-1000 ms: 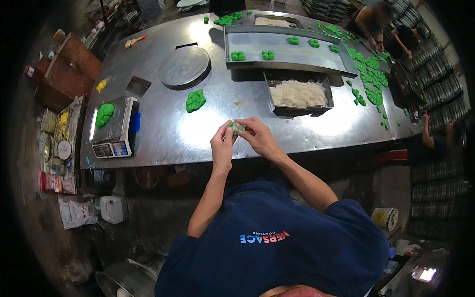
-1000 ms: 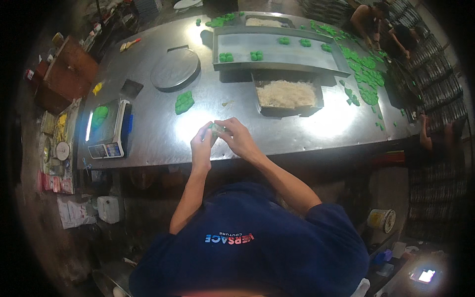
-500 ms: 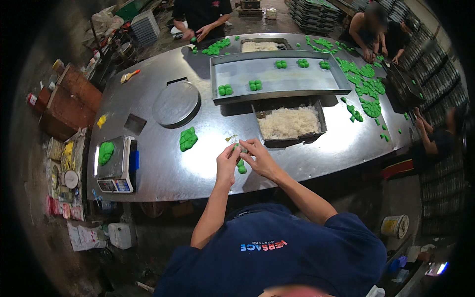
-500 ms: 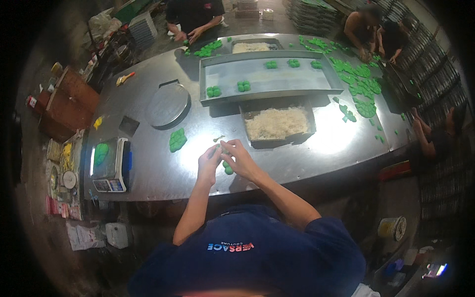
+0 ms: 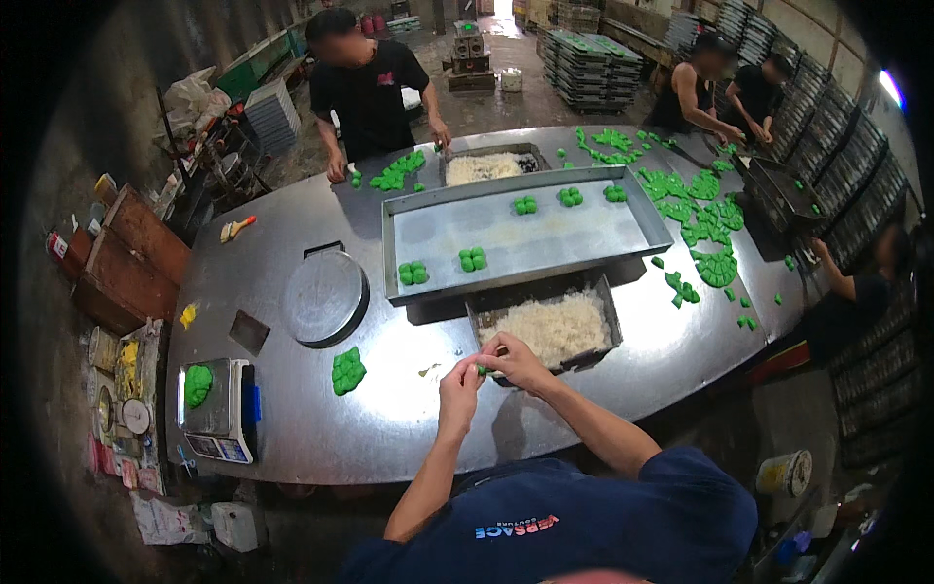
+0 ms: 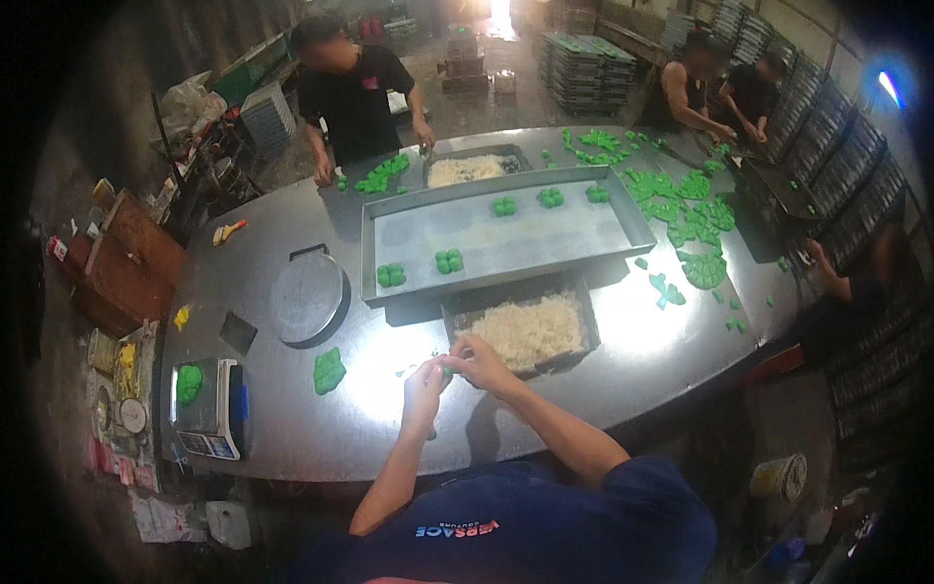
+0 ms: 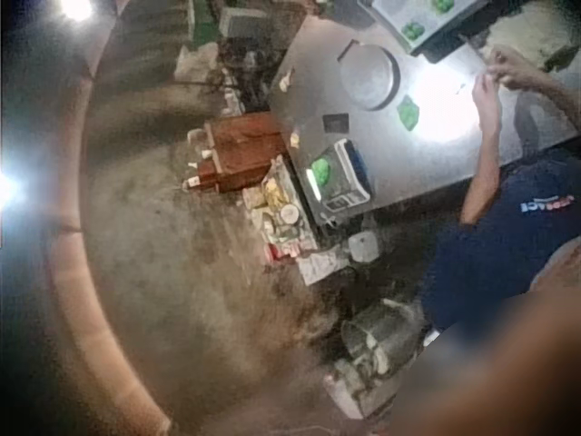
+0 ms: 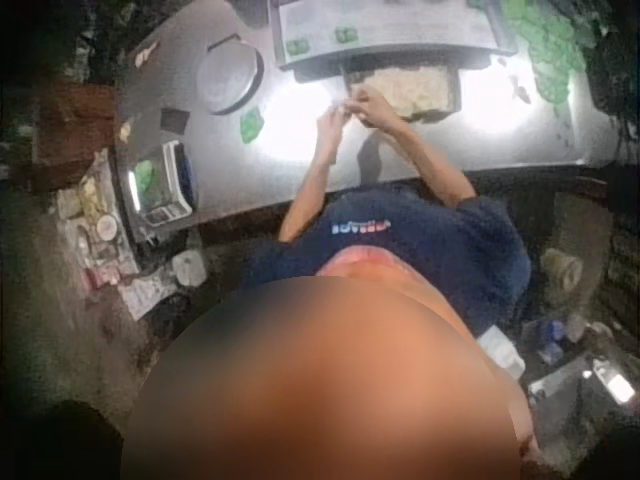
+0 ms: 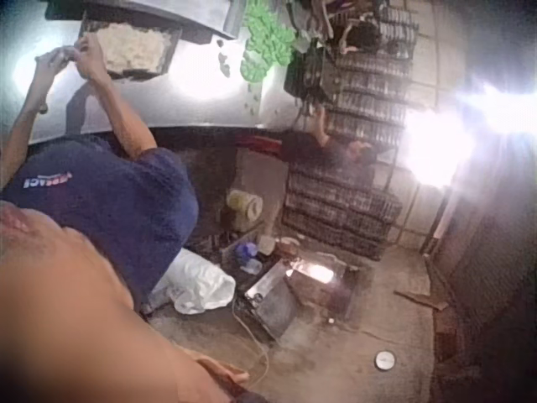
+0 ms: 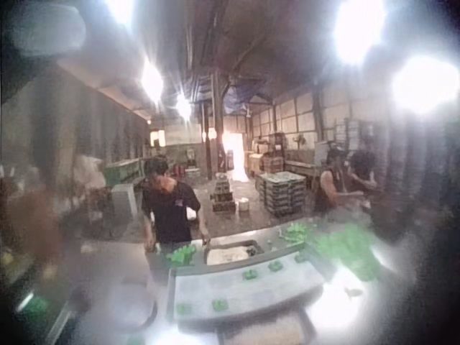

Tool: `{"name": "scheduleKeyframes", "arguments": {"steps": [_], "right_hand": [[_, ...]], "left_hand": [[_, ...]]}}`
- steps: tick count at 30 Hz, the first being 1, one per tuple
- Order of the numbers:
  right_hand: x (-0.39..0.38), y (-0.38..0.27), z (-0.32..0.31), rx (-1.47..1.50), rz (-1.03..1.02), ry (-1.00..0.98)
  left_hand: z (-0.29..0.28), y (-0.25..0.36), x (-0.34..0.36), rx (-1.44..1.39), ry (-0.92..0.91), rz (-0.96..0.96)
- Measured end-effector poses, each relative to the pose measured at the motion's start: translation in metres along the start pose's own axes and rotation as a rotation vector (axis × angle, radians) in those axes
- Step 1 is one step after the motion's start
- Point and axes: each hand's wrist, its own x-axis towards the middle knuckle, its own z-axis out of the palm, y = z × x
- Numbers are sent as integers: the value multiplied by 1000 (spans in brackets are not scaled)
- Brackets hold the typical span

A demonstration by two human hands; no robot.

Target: The person repeatedly takes small pieces of green dough, rolls them into balls, and places them into a tray containing a white granular substance. The person continues this process, arranging the shaped dough pieces on a metal tray.

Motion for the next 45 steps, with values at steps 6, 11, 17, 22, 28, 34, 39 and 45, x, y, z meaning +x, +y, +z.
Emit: {"name": "scheduleKeyframes", "arguments": {"steps": [6,11,17,22,28,34,39,45], "right_hand": [[10,-37,-23,308,138,-263],[2,-72,12,697,120,-219],[-7,-53,80,390,-27,1],[-40,-93,100,11,-259,-138],[-55,-92,111,-220,-438,-151],[-59,-97,132,272,-25,-263],[-73,-93,140,267,6,-254],[-86,-85,148,523,115,-10]], "left_hand": [[0,17,-1,184,49,264],[-12,4,-3,-298,37,199],[-28,-2,-19,-602,7,205],[-63,9,-42,-783,144,9],[-80,15,-76,-615,57,60],[-96,9,-95,-626,-82,101],[-109,-1,-107,-485,-170,197],[-105,21,-129,-261,-91,273]]}}
